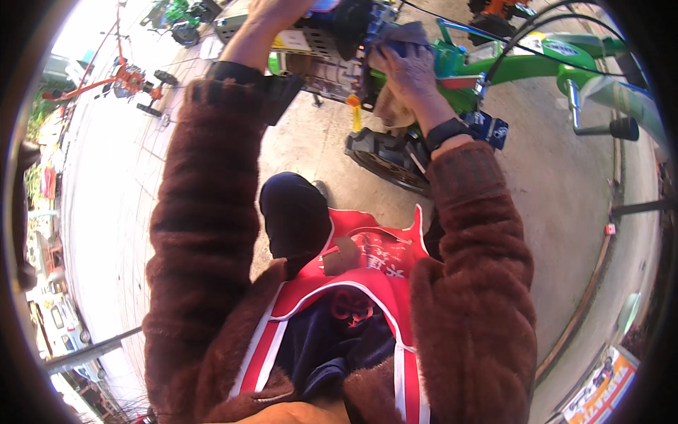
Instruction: The person wipes the engine and frame of a green walk-behind mower with a cloth. They repeatedly rub and wipe different parts of the machine, including the engine cover, side panels, and handle area, using the cloth in both hands.
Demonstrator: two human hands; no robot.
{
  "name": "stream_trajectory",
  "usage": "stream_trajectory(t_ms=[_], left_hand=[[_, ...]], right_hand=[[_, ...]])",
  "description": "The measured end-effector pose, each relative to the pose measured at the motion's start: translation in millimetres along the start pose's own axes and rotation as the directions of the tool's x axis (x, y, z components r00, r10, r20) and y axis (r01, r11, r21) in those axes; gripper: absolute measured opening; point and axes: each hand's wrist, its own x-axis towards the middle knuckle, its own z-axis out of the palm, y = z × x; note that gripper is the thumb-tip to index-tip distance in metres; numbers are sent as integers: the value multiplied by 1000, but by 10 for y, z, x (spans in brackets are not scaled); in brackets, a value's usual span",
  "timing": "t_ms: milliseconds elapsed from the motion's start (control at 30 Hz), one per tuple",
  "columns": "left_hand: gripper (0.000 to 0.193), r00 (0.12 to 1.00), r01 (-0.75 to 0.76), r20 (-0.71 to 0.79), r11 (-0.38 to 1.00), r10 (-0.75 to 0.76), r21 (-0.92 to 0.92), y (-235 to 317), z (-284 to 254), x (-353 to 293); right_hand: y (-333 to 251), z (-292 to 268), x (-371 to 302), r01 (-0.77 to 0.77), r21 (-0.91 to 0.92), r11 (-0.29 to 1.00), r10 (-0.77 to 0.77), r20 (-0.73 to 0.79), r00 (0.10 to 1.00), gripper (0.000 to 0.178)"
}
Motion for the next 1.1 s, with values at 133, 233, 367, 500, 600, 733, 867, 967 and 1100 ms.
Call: stream_trajectory(t_ms=[133,233,367,500,600,733,867,967,1100], left_hand=[[40,971,-235,69,960,227,153,61,-109,-31],[38,991,52,126,998,-48,-35,123,-103,-60],[34,952,181,274,972,-135,-151,67,-100,-12],[32,876,-455,-46,853,481,257,15,-36,-33],[33,998,-51,-37,988,47,-143,64,-17,-80],[35,992,68,116,984,-49,-165,147,-108,-64],[34,1000,-20,-12,999,20,-47,100,-73,-66],[31,979,-191,-35,968,199,160,-28,40,-16],[30,995,-97,6,988,97,116,-180,172,109]], right_hand=[[-111,-129,-26,-2,-19,1000,3,32,999,45],[-169,-198,63,72,-133,988,-93,-164,982,31],[-49,-255,241,-83,117,990,57,213,975,43],[33,-84,379,-94,-67,993,109,277,955,46],[46,32,236,-47,-89,995,63,180,982,49],[25,41,51,30,54,998,-32,28,999,51],[-62,-71,21,5,77,997,-7,31,999,46],[-152,-177,-111,-23,210,977,21,12,1000,43],[-226,-268,-339,-293,569,769,281,111,953,30]])
